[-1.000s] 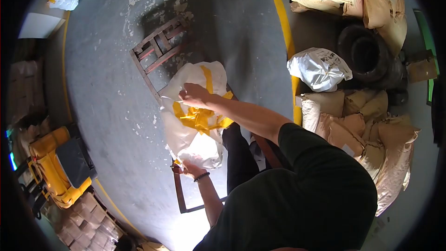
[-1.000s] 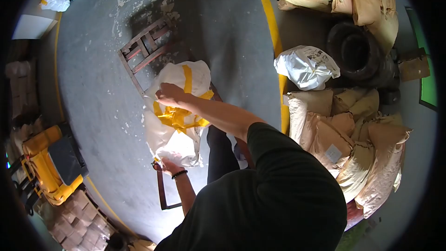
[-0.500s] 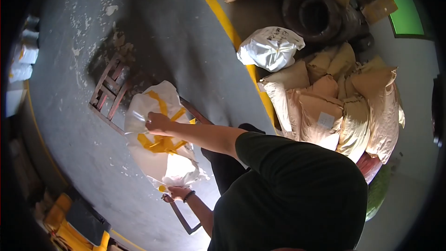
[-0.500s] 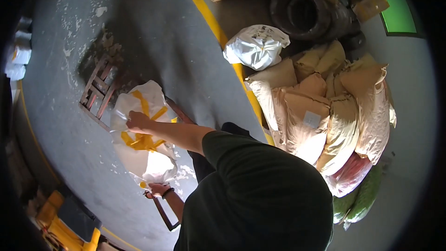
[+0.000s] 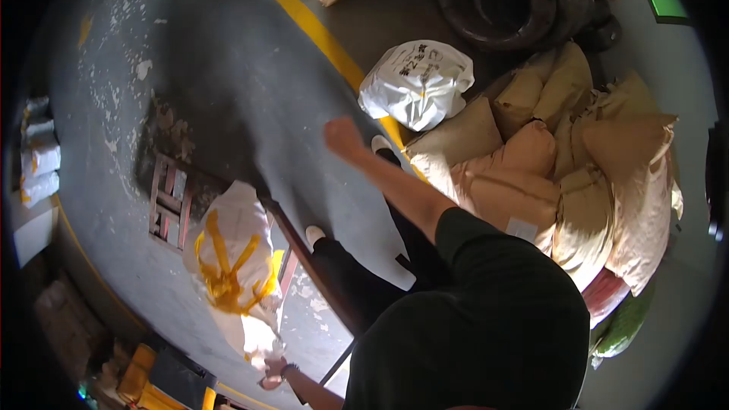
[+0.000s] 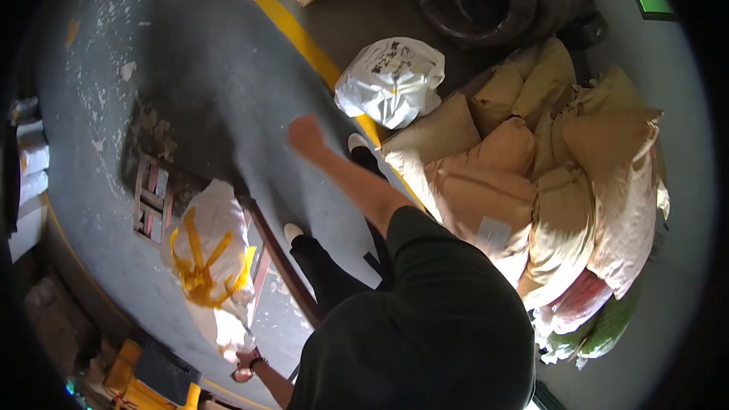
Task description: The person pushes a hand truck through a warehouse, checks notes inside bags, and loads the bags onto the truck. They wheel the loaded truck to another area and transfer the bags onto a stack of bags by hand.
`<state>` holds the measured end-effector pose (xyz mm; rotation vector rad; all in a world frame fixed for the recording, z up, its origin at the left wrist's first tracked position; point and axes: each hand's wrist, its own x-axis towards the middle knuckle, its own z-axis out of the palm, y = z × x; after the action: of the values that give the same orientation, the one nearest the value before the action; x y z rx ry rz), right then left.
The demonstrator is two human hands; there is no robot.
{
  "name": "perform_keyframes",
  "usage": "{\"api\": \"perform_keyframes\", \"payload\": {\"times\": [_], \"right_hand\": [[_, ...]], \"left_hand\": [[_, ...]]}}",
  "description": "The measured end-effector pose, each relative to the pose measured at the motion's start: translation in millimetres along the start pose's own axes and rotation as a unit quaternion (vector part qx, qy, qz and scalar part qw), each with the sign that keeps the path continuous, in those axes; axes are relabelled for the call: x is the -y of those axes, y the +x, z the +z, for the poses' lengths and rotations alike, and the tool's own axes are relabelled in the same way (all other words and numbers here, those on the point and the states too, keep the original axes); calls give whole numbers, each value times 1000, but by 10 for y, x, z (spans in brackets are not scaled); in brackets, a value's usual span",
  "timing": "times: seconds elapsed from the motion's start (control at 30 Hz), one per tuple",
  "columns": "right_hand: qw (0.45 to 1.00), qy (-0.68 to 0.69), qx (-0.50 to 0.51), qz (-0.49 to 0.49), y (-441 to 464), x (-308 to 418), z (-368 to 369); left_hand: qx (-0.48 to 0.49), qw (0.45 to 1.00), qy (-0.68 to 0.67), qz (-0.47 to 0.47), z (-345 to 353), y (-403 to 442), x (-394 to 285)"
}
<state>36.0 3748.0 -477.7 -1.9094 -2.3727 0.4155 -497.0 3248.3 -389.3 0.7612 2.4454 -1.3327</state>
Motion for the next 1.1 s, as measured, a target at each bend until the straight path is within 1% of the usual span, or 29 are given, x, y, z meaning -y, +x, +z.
{"api": "perform_keyframes", "payload": {"times": [0.03,0.07,0.1,0.13,0.17,0.23,0.27,0.33,0.37,0.4,0.43,0.47,0.5,0.53,0.57,0.6,0.63,0.67,0.7,0.73,0.8,0.83,0.87,0.97,1.0,1.1], "right_hand": [[987,-26,80,136,96,-565,46],[914,193,-97,343,100,-1095,179],[923,135,1,361,124,-1703,136],[947,56,51,312,120,-2287,26],[960,-23,101,259,53,-2777,-112],[946,-68,167,269,-208,-3420,-354],[926,41,195,321,-507,-3831,-146],[934,6,272,230,-782,-4013,-268],[937,-137,311,79,-902,-3804,-704],[957,-97,261,78,-1001,-3780,-730],[973,-56,209,77,-1097,-3785,-731],[985,-16,157,77,-1171,-3815,-727],[990,-12,123,65,-1212,-3826,-709],[994,-9,90,55,-1245,-3823,-691],[997,-8,58,43,-1258,-3842,-685],[998,0,34,44,-1272,-3836,-693],[999,6,4,37,-1310,-3838,-725],[999,11,-27,27,-1329,-3847,-767],[998,18,-58,21,-1353,-3833,-795],[997,24,-67,22,-1382,-3837,-835],[996,37,-84,22,-1433,-3874,-888],[995,44,-81,28,-1453,-3891,-874],[995,50,-78,34,-1464,-3912,-861],[994,66,-77,50,-1463,-3935,-840],[993,71,-78,56,-1450,-3922,-833],[991,78,-66,84,-1368,-3847,-874]], "left_hand": [[7,999,7,-51,-251,-199,-92],[-28,993,-49,-106,-494,-348,-258],[-72,977,-124,-160,-720,-418,-418],[-122,955,-192,-189,-1016,-483,-609],[-175,932,-247,-199,-1343,-546,-797],[-271,893,-321,-159,-1980,-631,-1115],[-305,880,-345,-120,-2285,-671,-1300],[-339,857,-387,-2,-2831,-785,-1871],[-329,849,-409,69,-3076,-886,-2298],[-331,827,-434,132,-3366,-986,-2790],[-296,806,-468,208,-3620,-1156,-3441],[-234,781,-507,280,-3838,-1364,-4134],[-149,751,-544,344,-3999,-1639,-4867],[-60,714,-570,402,-4102,-1997,-5554],[-24,675,-563,477,-4124,-2394,-6165],[-153,606,-511,590,-4183,-2826,-6619],[-291,515,-451,668,-4249,-3264,-7071],[-222,451,-471,725,-4091,-3445,-7555],[-88,465,-526,707,-4021,-3782,-7879],[-64,523,-462,713,-3908,-3950,-8231],[-1,636,-380,672,-3906,-4261,-8410],[39,689,-362,626,-4073,-4453,-8342],[-44,742,-282,607,-4009,-4509,-8410],[-18,756,-339,560,-3826,-4363,-8388],[-52,765,-316,559,-3753,-4289,-8361],[23,788,-382,481,-3591,-4184,-8255]]}}
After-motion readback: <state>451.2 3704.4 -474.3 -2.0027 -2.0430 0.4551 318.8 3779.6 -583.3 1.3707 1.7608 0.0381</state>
